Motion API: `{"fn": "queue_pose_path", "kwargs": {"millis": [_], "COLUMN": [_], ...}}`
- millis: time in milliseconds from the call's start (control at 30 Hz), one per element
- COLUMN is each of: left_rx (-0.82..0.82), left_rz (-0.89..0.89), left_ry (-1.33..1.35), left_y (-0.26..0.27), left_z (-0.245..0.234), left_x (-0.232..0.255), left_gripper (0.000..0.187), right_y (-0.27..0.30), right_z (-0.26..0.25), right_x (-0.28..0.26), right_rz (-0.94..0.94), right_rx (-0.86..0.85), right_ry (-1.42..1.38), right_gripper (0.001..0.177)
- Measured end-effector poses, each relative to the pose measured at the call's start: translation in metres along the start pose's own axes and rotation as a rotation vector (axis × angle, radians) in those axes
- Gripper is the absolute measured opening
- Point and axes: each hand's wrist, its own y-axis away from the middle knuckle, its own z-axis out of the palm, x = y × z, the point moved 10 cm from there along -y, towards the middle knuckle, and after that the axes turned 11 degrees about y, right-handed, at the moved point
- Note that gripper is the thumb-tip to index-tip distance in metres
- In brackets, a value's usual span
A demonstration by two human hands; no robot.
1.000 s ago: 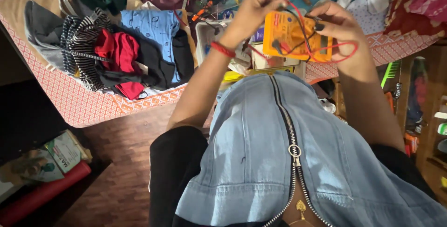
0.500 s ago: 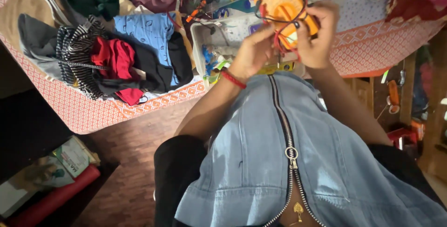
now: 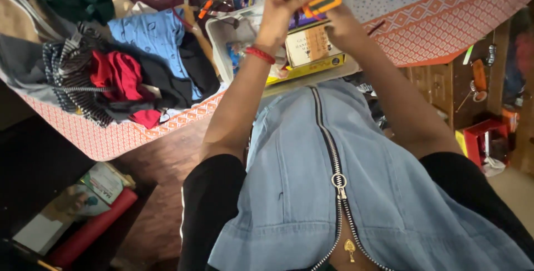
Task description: The person organizes various small items into a clear plastic storage box. They place a yellow cable, a measuring tape, a small box, a power bank, a remote control, and a white cable into the box, then close the lid.
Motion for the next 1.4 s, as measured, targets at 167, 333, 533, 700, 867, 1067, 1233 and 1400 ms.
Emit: {"fn": "queue_pose_path", "kwargs": {"millis": [167,333,533,700,867,1067,1233,1400], "left_rx": [-0.048,-0.345,-0.336,-0.463,-0.144,-0.194,-0.16,-0.172], "left_rz": [0.063,0.253,0.14,0.208,0.015,-0.149,-0.15,-0.132], "left_ry": [-0.926,-1.702,-1.855,-1.732,-1.75,-2.219,-1.965,-1.864], "left_y": [0.006,0.014,0.011,0.049,0.062,0.061,0.05,0.039], "left_z": [0.004,0.005,-0.015,0.005,-0.045,-0.034,-0.053,-0.045], "left_x": [-0.036,-0.081,-0.115,-0.083,-0.069,-0.082,-0.106,-0.102], "left_gripper": [0.053,0.055,0.064,0.062,0.057,0.069,0.067,0.062], "right_y": [0.039,0.07,0.065,0.04,0.03,0.02,0.019,0.024], "right_z": [0.107,0.123,0.076,0.044,0.085,0.09,0.099,0.106], "right_x": [0.112,0.135,0.109,0.069,0.078,0.075,0.078,0.085], "right_rz": [0.345,0.689,0.615,0.177,0.167,0.18,0.191,0.192], "right_rx": [-0.097,-0.148,-0.087,0.032,-0.194,-0.293,-0.269,-0.258], "right_ry": [-0.16,-0.773,-0.601,-0.046,0.141,0.341,0.302,0.356], "right_gripper": [0.062,0.066,0.075,0.082,0.072,0.072,0.076,0.07]}}
